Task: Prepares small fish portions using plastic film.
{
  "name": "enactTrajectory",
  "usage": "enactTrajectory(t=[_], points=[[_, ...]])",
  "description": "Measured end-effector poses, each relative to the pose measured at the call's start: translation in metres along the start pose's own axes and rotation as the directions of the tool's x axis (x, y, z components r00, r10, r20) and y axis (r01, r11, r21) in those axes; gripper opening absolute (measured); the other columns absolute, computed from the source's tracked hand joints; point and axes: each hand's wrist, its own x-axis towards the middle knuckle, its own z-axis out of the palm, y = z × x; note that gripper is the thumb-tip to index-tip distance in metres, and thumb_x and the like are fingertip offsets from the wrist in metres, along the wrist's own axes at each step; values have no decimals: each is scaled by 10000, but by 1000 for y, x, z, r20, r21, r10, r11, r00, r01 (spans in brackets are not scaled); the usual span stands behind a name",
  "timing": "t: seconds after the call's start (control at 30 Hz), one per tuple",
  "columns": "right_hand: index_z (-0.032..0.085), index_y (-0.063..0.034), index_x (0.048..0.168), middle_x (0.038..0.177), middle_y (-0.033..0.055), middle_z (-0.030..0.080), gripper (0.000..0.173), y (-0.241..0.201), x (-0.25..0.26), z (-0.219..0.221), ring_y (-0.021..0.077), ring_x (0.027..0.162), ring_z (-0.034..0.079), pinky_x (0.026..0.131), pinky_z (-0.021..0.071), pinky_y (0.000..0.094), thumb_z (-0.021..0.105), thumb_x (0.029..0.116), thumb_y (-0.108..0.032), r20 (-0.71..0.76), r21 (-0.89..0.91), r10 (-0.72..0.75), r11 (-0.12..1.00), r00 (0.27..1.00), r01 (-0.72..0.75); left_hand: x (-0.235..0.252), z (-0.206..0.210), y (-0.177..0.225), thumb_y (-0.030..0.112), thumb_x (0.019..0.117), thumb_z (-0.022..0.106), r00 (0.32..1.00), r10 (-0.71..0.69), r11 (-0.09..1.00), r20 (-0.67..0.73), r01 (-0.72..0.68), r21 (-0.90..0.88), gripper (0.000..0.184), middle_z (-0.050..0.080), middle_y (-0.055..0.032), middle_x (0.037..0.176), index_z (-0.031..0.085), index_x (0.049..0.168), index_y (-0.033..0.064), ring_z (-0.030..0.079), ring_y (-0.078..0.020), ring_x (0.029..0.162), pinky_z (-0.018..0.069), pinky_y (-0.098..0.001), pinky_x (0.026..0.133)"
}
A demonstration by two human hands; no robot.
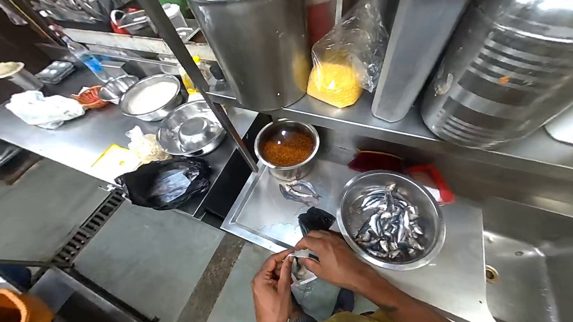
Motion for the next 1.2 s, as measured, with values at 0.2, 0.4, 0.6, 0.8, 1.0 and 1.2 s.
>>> enactTrajectory(t=[0.2,0.4,0.6,0.8,1.0,1.2], points=[[716,-189,1195,1171,-9,685,286,-2,-6,21,123,1134,642,974,562,328,668,982,-374,-334,5,-161,985,929,173,9,-6,4,160,994,654,998,-56,997,-14,55,-44,149,690,-40,727,753,1057,66,634,-160,549,564,-286,504],[740,-193,1162,1117,10,718,429,-24,-13,10,191,1080,669,873,574,414,601,975,-552,-39,-141,-125,983,991,118,22,-11,15,166,991,667,988,-155,979,18,156,-128,147,626,-67,656,759,1041,63,556,-163,490,494,-290,455],[696,-59,829,825,87,661,471,-12,-1,0,247,819,670,754,567,458,557,1026,-463,-96,-18,-32,999,995,31,32,-23,-7,315,925,752,986,8,986,167,19,-163,516,722,-80,996,613,1386,129,703,-230,873,615,-373,775],[634,-125,713,690,-14,558,479,22,-1,-27,109,572,504,554,459,308,656,968,-530,-125,278,24,961,992,12,20,-26,-60,483,843,811,942,-80,972,325,1,237,520,694,39,1245,703,1296,252,663,-110,1130,591,-343,920],[716,-158,772,747,-23,633,354,59,-11,-49,117,606,556,578,496,330,723,937,-472,-218,395,170,916,961,-72,28,-16,-67,306,981,681,981,0,981,192,-37,189,161,737,65,966,768,1053,191,697,-41,802,611,-242,737],[748,-139,822,740,0,650,328,74,-17,-60,131,596,561,569,494,331,736,933,-447,-248,480,218,874,944,-76,56,24,-55,472,860,799,931,-23,966,363,-74,250,550,671,0,1270,668,1340,238,674,-119,1076,610,-329,832]])
